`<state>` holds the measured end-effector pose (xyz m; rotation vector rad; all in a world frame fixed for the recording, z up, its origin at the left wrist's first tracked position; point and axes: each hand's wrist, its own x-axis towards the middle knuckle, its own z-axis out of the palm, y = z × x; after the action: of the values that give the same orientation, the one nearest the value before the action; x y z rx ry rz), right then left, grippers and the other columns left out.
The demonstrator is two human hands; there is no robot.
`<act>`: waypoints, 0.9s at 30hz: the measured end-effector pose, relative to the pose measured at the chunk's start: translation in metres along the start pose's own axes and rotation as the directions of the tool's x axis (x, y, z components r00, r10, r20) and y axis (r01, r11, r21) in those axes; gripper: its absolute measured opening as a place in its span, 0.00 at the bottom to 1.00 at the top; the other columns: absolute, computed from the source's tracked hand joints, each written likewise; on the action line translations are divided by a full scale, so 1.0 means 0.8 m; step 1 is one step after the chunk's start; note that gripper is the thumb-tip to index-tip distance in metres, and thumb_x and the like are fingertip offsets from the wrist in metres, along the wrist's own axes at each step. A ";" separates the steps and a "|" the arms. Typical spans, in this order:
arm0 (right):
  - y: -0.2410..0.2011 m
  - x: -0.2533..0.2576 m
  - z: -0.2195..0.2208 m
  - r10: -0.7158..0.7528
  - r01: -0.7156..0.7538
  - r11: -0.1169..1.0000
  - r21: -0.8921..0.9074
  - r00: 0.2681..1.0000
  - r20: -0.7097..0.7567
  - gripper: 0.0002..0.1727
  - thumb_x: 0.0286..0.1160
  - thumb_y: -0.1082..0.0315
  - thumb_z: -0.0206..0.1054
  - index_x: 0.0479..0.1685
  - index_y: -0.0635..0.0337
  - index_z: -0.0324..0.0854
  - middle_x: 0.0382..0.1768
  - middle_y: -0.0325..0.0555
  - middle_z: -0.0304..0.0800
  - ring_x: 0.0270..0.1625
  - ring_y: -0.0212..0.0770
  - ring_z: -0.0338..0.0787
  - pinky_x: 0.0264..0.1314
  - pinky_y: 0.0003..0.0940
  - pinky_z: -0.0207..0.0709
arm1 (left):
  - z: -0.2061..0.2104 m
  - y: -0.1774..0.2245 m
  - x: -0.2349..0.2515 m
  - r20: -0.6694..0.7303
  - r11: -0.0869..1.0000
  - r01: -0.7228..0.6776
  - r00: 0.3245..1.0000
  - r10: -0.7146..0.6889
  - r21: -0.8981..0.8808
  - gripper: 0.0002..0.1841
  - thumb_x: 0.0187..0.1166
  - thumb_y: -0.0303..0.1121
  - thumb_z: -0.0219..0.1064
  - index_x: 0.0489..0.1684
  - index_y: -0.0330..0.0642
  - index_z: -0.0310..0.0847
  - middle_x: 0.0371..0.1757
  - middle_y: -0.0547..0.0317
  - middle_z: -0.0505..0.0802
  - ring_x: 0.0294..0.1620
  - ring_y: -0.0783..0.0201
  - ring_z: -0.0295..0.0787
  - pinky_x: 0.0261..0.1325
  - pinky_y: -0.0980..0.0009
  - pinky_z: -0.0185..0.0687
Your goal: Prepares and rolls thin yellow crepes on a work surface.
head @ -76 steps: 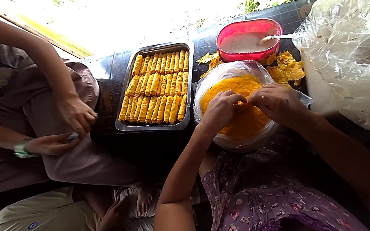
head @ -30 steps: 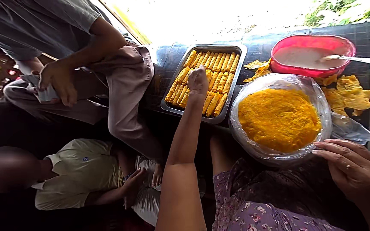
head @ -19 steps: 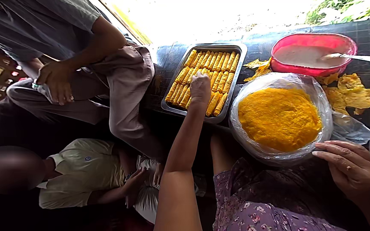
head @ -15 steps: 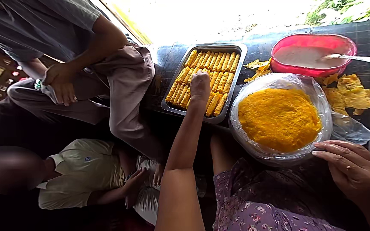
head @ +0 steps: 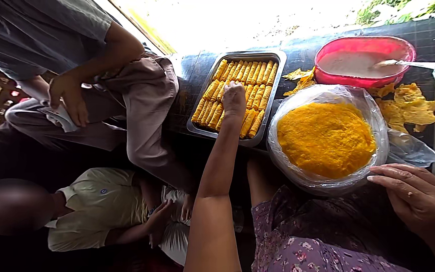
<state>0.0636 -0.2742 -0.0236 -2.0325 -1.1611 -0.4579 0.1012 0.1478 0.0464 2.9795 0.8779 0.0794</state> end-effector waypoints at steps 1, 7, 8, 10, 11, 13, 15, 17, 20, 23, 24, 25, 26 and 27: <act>-0.001 0.001 0.000 -0.001 0.001 1.000 0.003 1.000 0.004 0.17 0.82 0.76 0.54 0.40 0.62 0.92 0.47 0.55 0.97 0.60 0.50 0.91 0.74 0.32 0.73 | 0.001 0.000 -0.002 -0.001 1.000 -0.005 1.000 0.005 -0.001 0.17 0.82 0.15 0.55 0.65 0.25 0.82 0.65 0.28 0.85 0.73 0.32 0.79 0.74 0.45 0.74; -0.003 -0.003 -0.002 0.001 -0.001 1.000 0.008 1.000 0.026 0.17 0.83 0.74 0.55 0.39 0.61 0.92 0.47 0.54 0.97 0.59 0.49 0.91 0.73 0.32 0.74 | -0.014 -0.020 0.023 0.176 0.993 0.004 0.984 0.016 -0.115 0.21 0.80 0.25 0.66 0.71 0.26 0.79 0.70 0.28 0.83 0.76 0.34 0.78 0.80 0.41 0.69; -0.004 -0.002 -0.003 -0.002 0.002 1.000 0.006 1.000 0.030 0.17 0.83 0.75 0.54 0.39 0.61 0.92 0.47 0.54 0.97 0.60 0.49 0.91 0.74 0.32 0.74 | -0.018 -0.021 0.029 0.215 0.993 0.016 0.977 0.009 -0.115 0.21 0.80 0.25 0.67 0.72 0.27 0.79 0.71 0.29 0.83 0.78 0.35 0.77 0.80 0.41 0.67; -0.007 0.000 -0.006 -0.004 0.004 1.000 0.004 1.000 0.026 0.17 0.82 0.75 0.54 0.40 0.62 0.92 0.47 0.55 0.97 0.60 0.50 0.91 0.74 0.32 0.74 | -0.023 -0.019 0.038 0.275 0.995 0.031 0.962 -0.002 -0.100 0.22 0.79 0.23 0.67 0.72 0.31 0.80 0.73 0.32 0.83 0.80 0.38 0.75 0.81 0.41 0.66; -0.009 0.001 -0.008 -0.004 0.004 1.000 0.000 1.000 0.021 0.17 0.82 0.75 0.54 0.40 0.62 0.92 0.47 0.55 0.97 0.59 0.50 0.91 0.73 0.33 0.74 | -0.024 -0.019 0.042 0.295 0.995 0.033 0.955 -0.004 -0.094 0.22 0.79 0.23 0.66 0.73 0.32 0.80 0.73 0.32 0.83 0.80 0.37 0.75 0.81 0.41 0.66; -0.014 0.003 -0.011 -0.009 0.009 1.000 -0.003 1.000 0.022 0.16 0.82 0.75 0.54 0.40 0.61 0.92 0.47 0.55 0.97 0.59 0.50 0.91 0.73 0.33 0.75 | -0.024 -0.018 0.045 0.312 0.997 0.026 0.950 -0.002 -0.074 0.21 0.78 0.23 0.67 0.71 0.32 0.81 0.73 0.32 0.83 0.80 0.37 0.74 0.81 0.40 0.66; -0.019 0.005 -0.013 -0.023 0.023 1.000 -0.007 0.999 0.035 0.16 0.82 0.75 0.54 0.41 0.60 0.92 0.48 0.54 0.97 0.60 0.50 0.91 0.72 0.34 0.76 | -0.023 -0.018 0.045 0.301 0.998 0.014 0.953 0.005 -0.058 0.22 0.77 0.22 0.67 0.71 0.30 0.80 0.73 0.29 0.82 0.80 0.34 0.74 0.81 0.38 0.66; -0.026 0.011 -0.012 -0.040 0.041 0.999 -0.006 0.998 0.045 0.16 0.82 0.75 0.55 0.43 0.60 0.91 0.48 0.53 0.97 0.61 0.50 0.91 0.72 0.34 0.76 | -0.019 -0.018 0.044 0.276 0.999 0.005 0.961 0.010 -0.054 0.25 0.78 0.23 0.67 0.77 0.30 0.75 0.74 0.28 0.81 0.80 0.33 0.73 0.81 0.37 0.65; -0.036 0.028 0.002 -0.064 0.064 0.998 -0.012 0.997 0.036 0.15 0.81 0.76 0.56 0.44 0.60 0.92 0.48 0.53 0.97 0.61 0.50 0.93 0.72 0.35 0.78 | -0.014 -0.019 0.043 0.253 0.998 -0.018 0.967 0.031 -0.052 0.24 0.80 0.23 0.64 0.77 0.34 0.77 0.77 0.28 0.79 0.83 0.33 0.70 0.83 0.37 0.62; -0.043 0.043 0.024 -0.092 0.093 0.996 -0.011 0.995 0.034 0.14 0.78 0.77 0.58 0.42 0.62 0.93 0.49 0.54 0.97 0.62 0.51 0.92 0.72 0.37 0.79 | -0.015 -0.019 0.033 0.192 0.996 -0.034 0.980 0.049 -0.082 0.26 0.84 0.26 0.62 0.82 0.31 0.70 0.78 0.26 0.77 0.83 0.31 0.69 0.84 0.37 0.61; -0.042 0.047 0.029 -0.101 0.102 0.995 -0.017 0.994 0.050 0.13 0.79 0.76 0.59 0.42 0.63 0.93 0.50 0.54 0.96 0.63 0.52 0.92 0.72 0.38 0.80 | -0.021 -0.015 0.022 0.132 0.990 -0.066 0.988 0.083 -0.127 0.28 0.84 0.27 0.62 0.84 0.29 0.66 0.78 0.26 0.78 0.83 0.30 0.70 0.84 0.37 0.61; -0.040 0.050 0.034 -0.108 0.110 0.994 -0.026 0.991 0.074 0.13 0.80 0.74 0.60 0.42 0.63 0.93 0.50 0.54 0.96 0.63 0.53 0.92 0.72 0.40 0.80 | -0.029 -0.009 0.005 0.055 0.974 -0.130 0.988 0.143 -0.187 0.27 0.84 0.27 0.62 0.83 0.27 0.66 0.75 0.26 0.80 0.80 0.30 0.73 0.82 0.38 0.64; -0.038 0.053 0.038 -0.116 0.121 0.992 -0.036 0.987 0.107 0.12 0.81 0.70 0.62 0.43 0.62 0.93 0.51 0.54 0.96 0.64 0.54 0.91 0.72 0.41 0.80 | -0.038 0.000 -0.019 -0.024 0.941 -0.221 0.975 0.222 -0.255 0.25 0.83 0.25 0.63 0.79 0.26 0.71 0.71 0.27 0.83 0.76 0.32 0.77 0.80 0.41 0.67; -0.036 0.055 0.040 -0.123 0.130 0.990 -0.047 0.982 0.142 0.13 0.82 0.66 0.63 0.44 0.61 0.93 0.53 0.53 0.95 0.65 0.54 0.90 0.73 0.43 0.80 | -0.043 0.010 -0.048 -0.099 0.890 -0.331 0.943 0.317 -0.314 0.20 0.82 0.24 0.64 0.71 0.26 0.78 0.66 0.30 0.87 0.71 0.35 0.82 0.77 0.44 0.73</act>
<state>0.0609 -0.2158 -0.0057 -2.0736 -1.3821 -0.4201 0.0712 0.1209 0.0797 2.7795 0.3159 0.2738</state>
